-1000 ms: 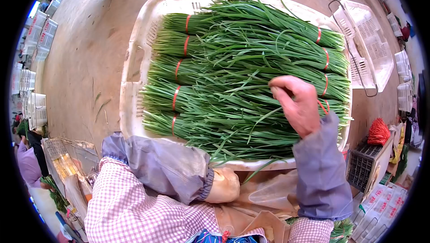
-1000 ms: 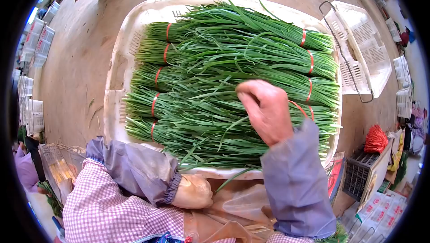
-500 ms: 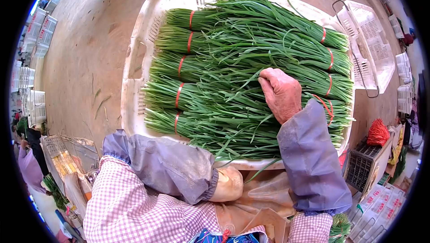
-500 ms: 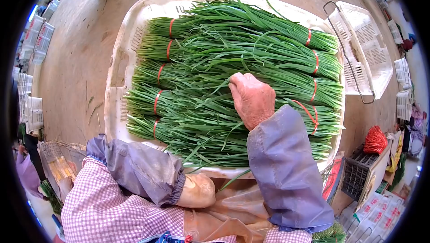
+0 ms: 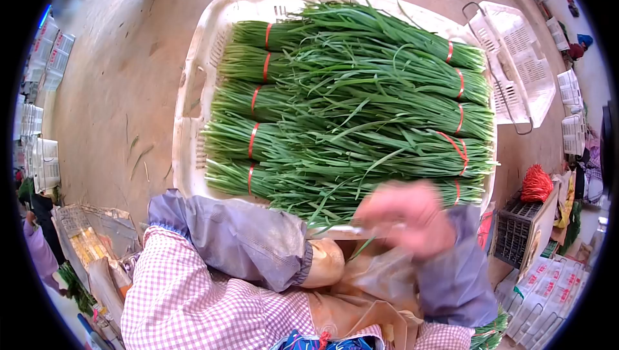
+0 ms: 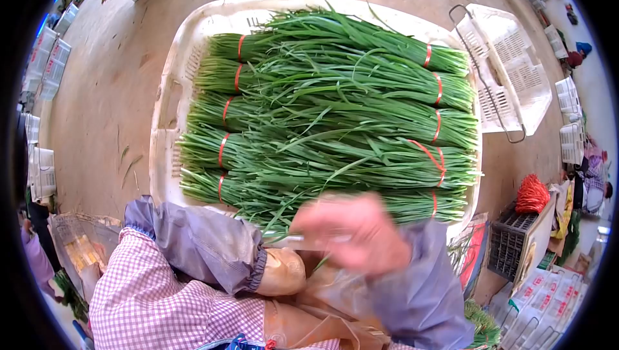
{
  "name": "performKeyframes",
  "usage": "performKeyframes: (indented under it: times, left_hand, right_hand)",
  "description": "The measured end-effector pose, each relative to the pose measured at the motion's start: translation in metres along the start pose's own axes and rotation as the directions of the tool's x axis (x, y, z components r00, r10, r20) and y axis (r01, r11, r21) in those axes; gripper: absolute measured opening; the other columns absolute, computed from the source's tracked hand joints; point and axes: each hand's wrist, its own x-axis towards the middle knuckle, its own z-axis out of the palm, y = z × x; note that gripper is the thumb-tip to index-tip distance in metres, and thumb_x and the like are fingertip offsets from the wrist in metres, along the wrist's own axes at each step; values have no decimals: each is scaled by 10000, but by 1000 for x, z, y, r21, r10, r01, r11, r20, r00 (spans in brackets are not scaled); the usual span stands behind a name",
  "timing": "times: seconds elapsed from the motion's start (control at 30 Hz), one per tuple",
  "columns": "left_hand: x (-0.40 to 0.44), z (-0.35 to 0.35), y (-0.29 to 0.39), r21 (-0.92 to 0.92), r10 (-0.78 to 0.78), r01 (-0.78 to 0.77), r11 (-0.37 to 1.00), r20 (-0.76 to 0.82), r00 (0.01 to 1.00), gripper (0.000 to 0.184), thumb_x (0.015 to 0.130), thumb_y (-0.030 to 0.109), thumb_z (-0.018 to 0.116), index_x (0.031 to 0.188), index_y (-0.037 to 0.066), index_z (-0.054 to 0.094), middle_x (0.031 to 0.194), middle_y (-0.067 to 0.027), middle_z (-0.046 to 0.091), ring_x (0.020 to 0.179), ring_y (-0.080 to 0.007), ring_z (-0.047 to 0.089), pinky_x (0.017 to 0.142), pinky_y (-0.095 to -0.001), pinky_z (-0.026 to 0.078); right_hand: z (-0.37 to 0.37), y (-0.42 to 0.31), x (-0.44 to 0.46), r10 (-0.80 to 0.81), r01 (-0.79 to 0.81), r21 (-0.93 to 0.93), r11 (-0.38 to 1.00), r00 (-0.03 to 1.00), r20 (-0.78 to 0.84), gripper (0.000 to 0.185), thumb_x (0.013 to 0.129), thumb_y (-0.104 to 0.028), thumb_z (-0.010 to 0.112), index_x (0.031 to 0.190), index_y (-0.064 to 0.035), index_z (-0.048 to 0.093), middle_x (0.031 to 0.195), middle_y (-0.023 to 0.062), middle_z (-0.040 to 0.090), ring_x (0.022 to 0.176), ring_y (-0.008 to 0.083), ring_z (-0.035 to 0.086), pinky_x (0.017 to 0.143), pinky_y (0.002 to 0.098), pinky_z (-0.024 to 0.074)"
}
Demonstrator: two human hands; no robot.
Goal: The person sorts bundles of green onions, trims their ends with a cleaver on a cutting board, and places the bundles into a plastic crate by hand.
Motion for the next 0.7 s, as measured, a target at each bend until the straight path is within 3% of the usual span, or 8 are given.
performKeyframes:
  times: [0.1, 0.2, 0.27, 0.37, 0.43, 0.47, 0.57, 0.7]
  left_hand:
    - [-3, 3, 3, -301, -70, 61, 952, -18, 997, 200, 718, 145, 601, 547, 43, 610, 492, -71, 496, 439, -187, 529, 414, -348, 447]
    - [-2, 2, 8, -441, -145, 121, 889, -21, 989, 202, 718, 140, 607, 536, 53, 613, 485, -59, 489, 428, -180, 517, 393, -346, 438]
    - [-1, 0, 11, -435, -190, 151, 888, -48, 981, 205, 718, 137, 611, 529, 59, 616, 480, -51, 485, 421, -175, 509, 379, -345, 431]
    - [2, 21, 29, -366, -107, 91, 926, -22, 994, 242, 753, 122, 608, 518, 69, 627, 471, -32, 469, 398, -164, 484, 335, -356, 410]
    - [6, 79, 95, -444, -2, 44, 895, 93, 996, 267, 774, 115, 598, 511, 72, 619, 469, -25, 462, 392, -160, 474, 329, -361, 408]
    - [9, 108, 132, -249, -21, 61, 967, 160, 987, 289, 805, 113, 576, 521, 74, 610, 476, -16, 466, 381, -142, 454, 333, -338, 412]
    - [31, 49, 47, -784, 98, 1, 621, 79, 992, 120, 642, 210, 731, 632, 91, 725, 590, -104, 637, 538, -273, 642, 466, -439, 528]
    - [19, -1, -22, -732, 292, -55, 679, 200, 935, 324, 877, 121, 528, 563, 85, 600, 520, -23, 497, 438, -133, 505, 423, -302, 479]
  right_hand:
    - [34, 7, -37, 139, -122, -70, 990, 782, 607, 301, 872, -104, 674, 1153, -3, 646, 967, 167, 696, 860, 321, 682, 757, 399, 548]
    - [-18, 25, -32, -26, 24, -302, 953, 1000, -4, 268, 900, -146, 666, 1109, 20, 640, 988, 163, 694, 892, 293, 687, 755, 370, 549]
    - [-56, 35, -4, -72, -275, -494, 825, 815, -574, 278, 896, -55, 590, 1165, 11, 611, 1064, 193, 664, 965, 326, 647, 843, 374, 510]
    - [-93, 97, 48, -317, -406, -771, 491, 741, -592, 644, 912, -294, 626, 1445, -12, 399, 1429, 208, 453, 1327, 338, 425, 1103, 474, 296]
    - [-92, 128, 96, -207, -553, -732, 398, 723, -659, 756, 945, -466, 537, 1517, -41, 287, 1533, 202, 336, 1433, 349, 288, 1162, 528, 178]
    - [-86, 132, 120, -180, -572, -724, 385, 723, -667, 773, 951, -494, 508, 1525, -38, 261, 1543, 210, 314, 1446, 348, 263, 1169, 543, 150]
    - [-61, 140, 177, -128, -596, -728, 339, 737, -664, 826, 961, -586, 421, 1548, -52, 194, 1573, 225, 250, 1474, 366, 203, 1181, 564, 105]
    - [-51, 131, 192, 199, -468, -857, 216, 880, -431, 821, 957, -610, 394, 1556, -88, 189, 1611, 210, 147, 1503, 361, 85, 1193, 549, 55]
